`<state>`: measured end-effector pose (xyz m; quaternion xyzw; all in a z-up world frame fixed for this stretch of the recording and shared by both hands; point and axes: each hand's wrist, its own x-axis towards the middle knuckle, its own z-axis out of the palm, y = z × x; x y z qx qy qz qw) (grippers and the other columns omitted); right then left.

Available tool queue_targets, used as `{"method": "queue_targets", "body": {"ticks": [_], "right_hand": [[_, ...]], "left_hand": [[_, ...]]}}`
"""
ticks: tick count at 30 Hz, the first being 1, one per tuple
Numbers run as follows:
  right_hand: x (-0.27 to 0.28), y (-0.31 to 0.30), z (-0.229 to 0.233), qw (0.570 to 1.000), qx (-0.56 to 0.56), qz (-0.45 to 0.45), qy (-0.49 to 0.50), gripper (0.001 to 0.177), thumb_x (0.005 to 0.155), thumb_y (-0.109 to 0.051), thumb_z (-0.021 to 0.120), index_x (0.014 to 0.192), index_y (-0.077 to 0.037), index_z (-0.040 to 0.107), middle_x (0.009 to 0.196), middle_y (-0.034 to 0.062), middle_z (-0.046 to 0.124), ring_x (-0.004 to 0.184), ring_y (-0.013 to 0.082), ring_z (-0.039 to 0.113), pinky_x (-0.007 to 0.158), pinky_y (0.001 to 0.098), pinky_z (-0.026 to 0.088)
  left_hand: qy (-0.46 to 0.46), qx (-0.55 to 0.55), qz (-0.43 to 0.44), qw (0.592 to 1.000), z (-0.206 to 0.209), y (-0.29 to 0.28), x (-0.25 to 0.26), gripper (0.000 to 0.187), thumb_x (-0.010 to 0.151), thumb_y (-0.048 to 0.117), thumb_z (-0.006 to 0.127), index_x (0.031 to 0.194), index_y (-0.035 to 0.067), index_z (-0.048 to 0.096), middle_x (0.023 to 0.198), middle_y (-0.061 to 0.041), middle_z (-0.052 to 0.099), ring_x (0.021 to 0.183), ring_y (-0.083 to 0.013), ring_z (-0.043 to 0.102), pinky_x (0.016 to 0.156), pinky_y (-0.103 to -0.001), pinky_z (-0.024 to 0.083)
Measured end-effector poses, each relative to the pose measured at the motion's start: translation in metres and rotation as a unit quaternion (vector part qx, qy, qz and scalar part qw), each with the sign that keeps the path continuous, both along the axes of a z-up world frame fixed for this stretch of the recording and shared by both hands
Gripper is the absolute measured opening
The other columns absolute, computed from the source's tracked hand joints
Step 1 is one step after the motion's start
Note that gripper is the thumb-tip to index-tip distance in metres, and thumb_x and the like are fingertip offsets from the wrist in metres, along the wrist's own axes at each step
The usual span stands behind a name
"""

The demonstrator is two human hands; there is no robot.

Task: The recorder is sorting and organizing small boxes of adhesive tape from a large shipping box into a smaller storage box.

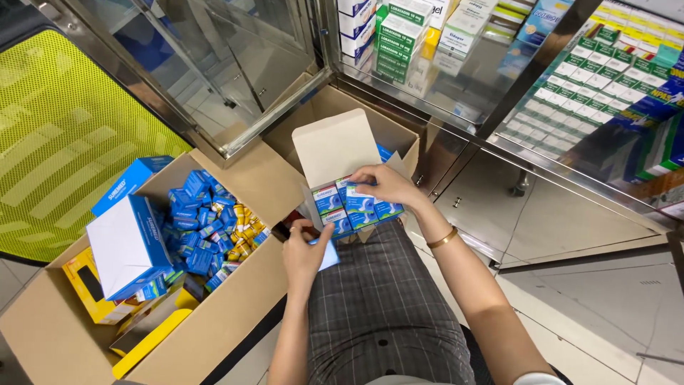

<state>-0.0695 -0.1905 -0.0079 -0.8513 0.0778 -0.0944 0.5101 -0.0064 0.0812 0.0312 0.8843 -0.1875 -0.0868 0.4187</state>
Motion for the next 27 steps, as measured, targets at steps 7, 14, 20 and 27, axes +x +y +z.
{"method": "queue_targets", "body": {"ticks": [7, 14, 20, 27], "right_hand": [[-0.015, 0.041, 0.072, 0.978, -0.206, -0.02, -0.007, 0.062, 0.065, -0.025, 0.091, 0.12, -0.006, 0.069, 0.116, 0.0114, 0.066, 0.112, 0.0308, 0.06, 0.099, 0.0425, 0.047], [-0.002, 0.049, 0.051, 0.964, -0.249, -0.048, 0.08, 0.072, 0.065, -0.02, 0.087, 0.132, -0.01, 0.064, 0.124, 0.0098, 0.06, 0.123, 0.0285, 0.054, 0.106, 0.0422, 0.046], [0.006, 0.055, 0.057, 0.952, -0.284, -0.051, 0.1, 0.081, 0.059, -0.018, 0.09, 0.134, -0.009, 0.059, 0.128, 0.0128, 0.059, 0.123, 0.0316, 0.051, 0.105, 0.0473, 0.04], [0.024, 0.066, 0.056, 0.969, -0.234, 0.058, -0.062, 0.079, 0.062, -0.011, 0.087, 0.136, -0.008, 0.06, 0.132, 0.0113, 0.062, 0.128, 0.0307, 0.053, 0.112, 0.0487, 0.035]], "left_hand": [[-0.005, 0.069, -0.018, 0.997, -0.021, -0.001, 0.005, 0.038, 0.089, 0.047, 0.071, 0.091, 0.009, 0.073, 0.074, -0.007, 0.072, 0.074, -0.0318, 0.073, 0.068, -0.045, 0.055], [0.003, 0.066, -0.014, 0.998, -0.028, 0.005, 0.008, 0.037, 0.09, 0.044, 0.067, 0.098, 0.009, 0.073, 0.076, -0.01, 0.073, 0.076, -0.0362, 0.072, 0.07, -0.048, 0.055], [0.019, 0.06, -0.012, 0.998, -0.025, 0.007, 0.009, 0.038, 0.09, 0.045, 0.067, 0.096, 0.008, 0.074, 0.075, -0.01, 0.074, 0.075, -0.0354, 0.072, 0.07, -0.048, 0.055], [0.031, 0.065, -0.011, 0.997, -0.034, 0.006, 0.01, 0.04, 0.09, 0.046, 0.067, 0.093, 0.006, 0.072, 0.078, -0.012, 0.075, 0.077, -0.0364, 0.073, 0.072, -0.048, 0.055]]}}
